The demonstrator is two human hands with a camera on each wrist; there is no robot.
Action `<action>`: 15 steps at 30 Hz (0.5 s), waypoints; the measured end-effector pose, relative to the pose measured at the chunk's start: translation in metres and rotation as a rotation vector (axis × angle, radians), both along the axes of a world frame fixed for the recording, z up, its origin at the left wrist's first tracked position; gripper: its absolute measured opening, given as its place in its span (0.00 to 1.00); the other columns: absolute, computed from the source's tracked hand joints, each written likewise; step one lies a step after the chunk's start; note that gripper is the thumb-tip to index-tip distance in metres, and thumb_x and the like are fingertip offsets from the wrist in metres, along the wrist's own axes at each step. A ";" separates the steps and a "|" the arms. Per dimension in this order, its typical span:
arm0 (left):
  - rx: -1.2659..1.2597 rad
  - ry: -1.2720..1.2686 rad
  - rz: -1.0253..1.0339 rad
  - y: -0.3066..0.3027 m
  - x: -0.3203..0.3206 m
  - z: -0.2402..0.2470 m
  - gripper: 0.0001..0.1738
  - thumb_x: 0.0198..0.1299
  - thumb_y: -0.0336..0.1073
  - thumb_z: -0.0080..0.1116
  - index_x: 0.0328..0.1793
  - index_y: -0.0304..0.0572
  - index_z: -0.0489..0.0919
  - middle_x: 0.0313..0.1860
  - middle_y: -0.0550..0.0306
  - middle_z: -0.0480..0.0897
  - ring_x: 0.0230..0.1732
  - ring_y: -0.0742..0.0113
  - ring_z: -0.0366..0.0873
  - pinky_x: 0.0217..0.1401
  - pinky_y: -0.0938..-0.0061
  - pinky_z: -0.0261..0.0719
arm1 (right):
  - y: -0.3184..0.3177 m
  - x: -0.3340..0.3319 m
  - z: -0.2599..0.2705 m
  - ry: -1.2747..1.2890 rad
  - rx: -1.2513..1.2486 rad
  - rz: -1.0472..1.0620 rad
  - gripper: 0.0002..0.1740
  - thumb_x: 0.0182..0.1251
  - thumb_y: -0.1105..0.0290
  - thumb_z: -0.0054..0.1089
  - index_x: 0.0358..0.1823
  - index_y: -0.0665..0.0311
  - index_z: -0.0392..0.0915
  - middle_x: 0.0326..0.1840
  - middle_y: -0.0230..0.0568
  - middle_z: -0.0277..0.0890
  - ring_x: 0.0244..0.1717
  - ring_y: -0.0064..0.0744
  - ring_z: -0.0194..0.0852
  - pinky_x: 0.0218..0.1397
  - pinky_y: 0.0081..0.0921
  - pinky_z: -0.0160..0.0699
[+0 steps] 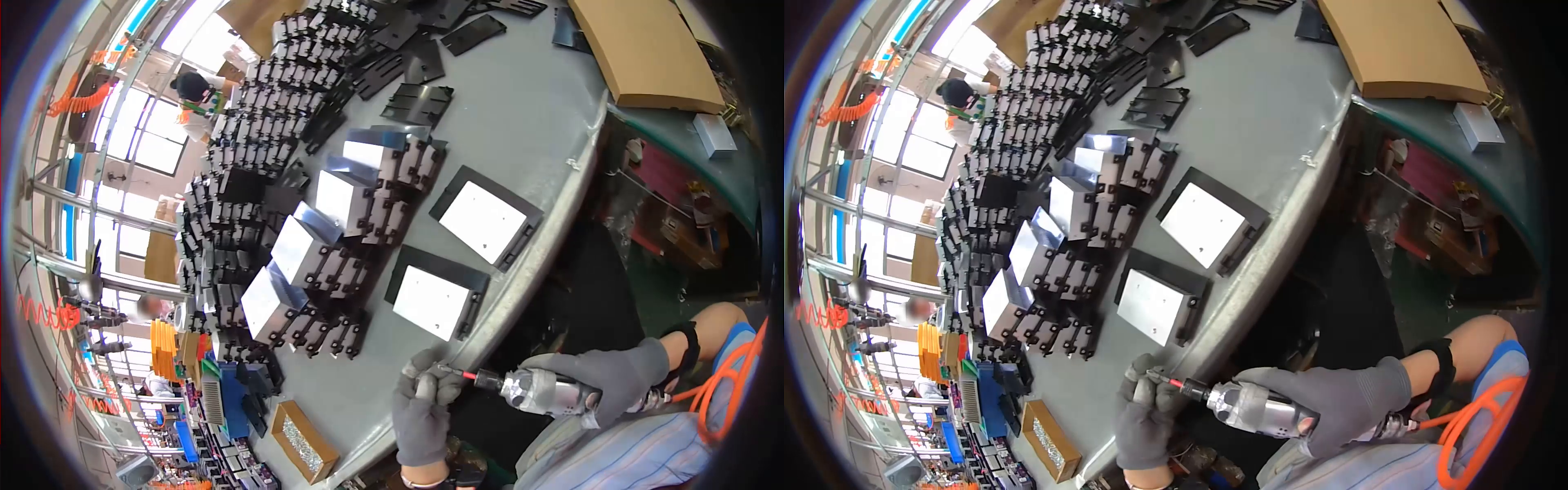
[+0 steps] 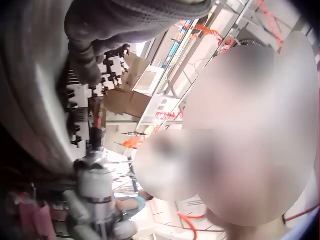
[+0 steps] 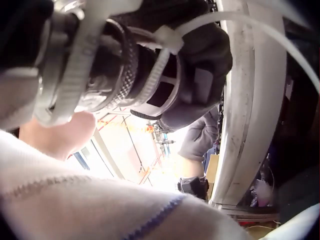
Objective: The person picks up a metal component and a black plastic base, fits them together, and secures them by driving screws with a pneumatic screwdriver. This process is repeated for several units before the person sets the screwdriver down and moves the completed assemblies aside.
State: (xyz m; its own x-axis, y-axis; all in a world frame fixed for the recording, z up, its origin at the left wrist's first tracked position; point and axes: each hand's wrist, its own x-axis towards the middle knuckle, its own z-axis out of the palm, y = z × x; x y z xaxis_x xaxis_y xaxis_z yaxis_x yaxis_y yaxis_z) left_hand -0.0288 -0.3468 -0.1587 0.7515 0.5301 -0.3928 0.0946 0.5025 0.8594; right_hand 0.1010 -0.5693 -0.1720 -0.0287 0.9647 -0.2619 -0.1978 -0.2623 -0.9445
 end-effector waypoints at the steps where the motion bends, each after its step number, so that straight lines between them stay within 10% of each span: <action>1: -0.022 -0.013 0.046 -0.001 0.000 -0.003 0.19 0.66 0.32 0.46 0.58 0.24 0.65 0.40 0.49 0.76 0.34 0.71 0.76 0.36 0.83 0.78 | 0.000 -0.001 -0.002 0.003 0.004 0.007 0.54 0.39 0.69 0.60 0.71 0.62 0.40 0.42 0.43 0.70 0.40 0.32 0.74 0.47 0.26 0.72; 15: 0.230 0.096 -0.043 -0.001 0.006 -0.011 0.34 0.63 0.63 0.41 0.47 0.33 0.73 0.22 0.67 0.68 0.19 0.83 0.59 0.21 0.89 0.55 | 0.006 -0.004 0.009 -0.043 -0.016 -0.002 0.50 0.42 0.71 0.56 0.70 0.59 0.41 0.46 0.51 0.71 0.42 0.49 0.77 0.47 0.36 0.73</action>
